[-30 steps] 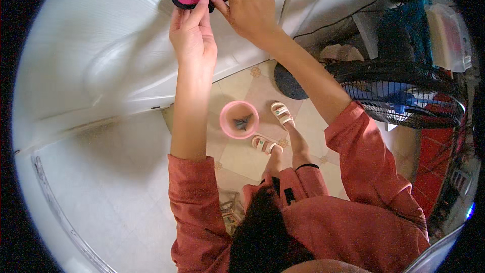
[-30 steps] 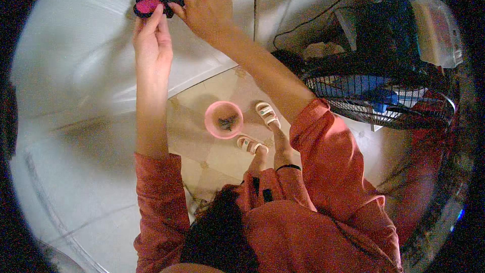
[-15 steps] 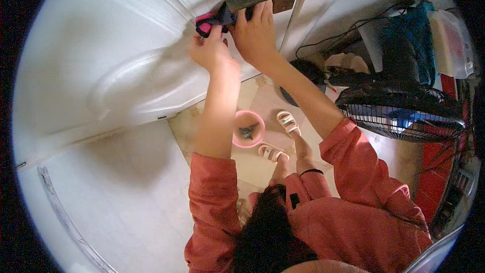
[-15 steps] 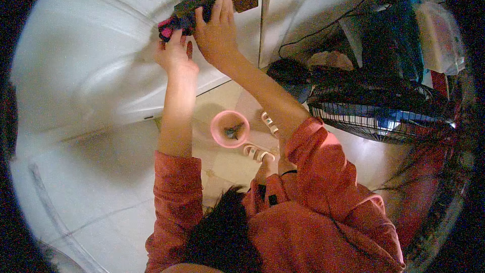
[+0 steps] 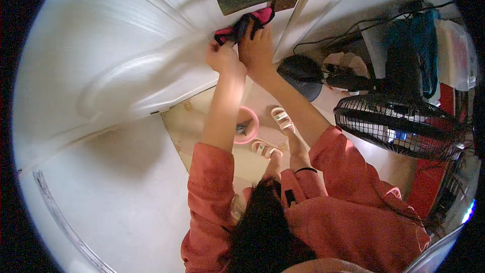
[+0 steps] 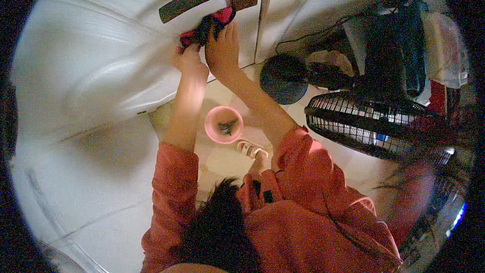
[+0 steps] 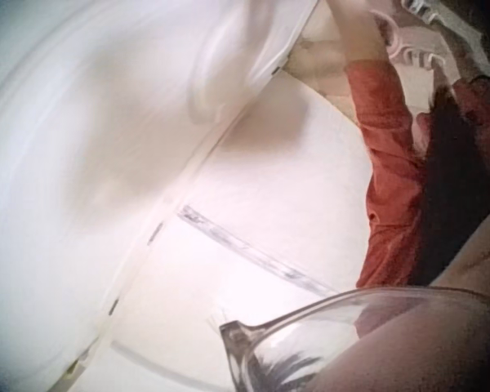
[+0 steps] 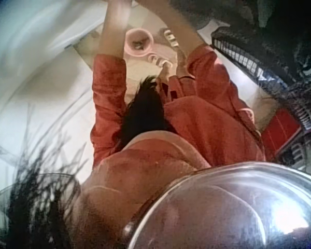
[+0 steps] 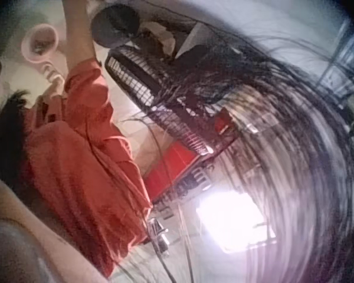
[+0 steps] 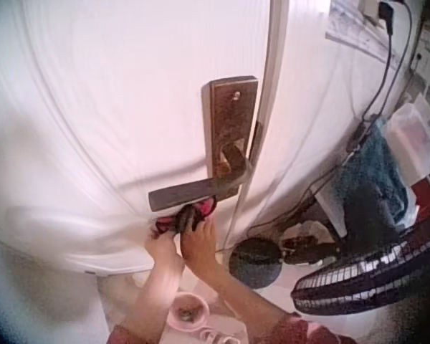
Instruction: The person is using a wet rag to wipe down and clean a white door.
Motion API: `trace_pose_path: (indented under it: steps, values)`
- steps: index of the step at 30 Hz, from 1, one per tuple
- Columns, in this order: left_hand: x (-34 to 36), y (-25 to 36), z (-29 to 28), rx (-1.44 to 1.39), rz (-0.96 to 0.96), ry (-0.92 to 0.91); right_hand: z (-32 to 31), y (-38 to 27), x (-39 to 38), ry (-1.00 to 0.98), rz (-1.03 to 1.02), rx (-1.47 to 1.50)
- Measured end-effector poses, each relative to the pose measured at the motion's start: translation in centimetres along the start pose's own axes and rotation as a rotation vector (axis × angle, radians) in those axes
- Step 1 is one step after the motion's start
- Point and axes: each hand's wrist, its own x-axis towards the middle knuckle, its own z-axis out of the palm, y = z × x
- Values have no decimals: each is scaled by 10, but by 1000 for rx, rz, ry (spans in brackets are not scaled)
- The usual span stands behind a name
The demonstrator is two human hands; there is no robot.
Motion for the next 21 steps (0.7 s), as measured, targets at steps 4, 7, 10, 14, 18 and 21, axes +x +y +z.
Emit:
trace_pose_path:
  steps: [4,7,10,14,18,21]
  values:
    - [5,-18,-2,69,-115,35,8,11,-9,-32,11,-128]
    - [2,-7,-6,-51,-200,56,-7,-8,-14,-56,64,67]
    - [-14,23,1,-45,-82,16,-35,-18,-3,-104,125,248]
    - [-14,38,5,-91,-177,3,-40,-22,5,-41,153,361]
    - [-5,19,-1,-103,-148,13,-26,-19,6,-25,133,285]
    - [1,-7,-16,-111,-133,55,-12,-9,-11,-158,153,237]
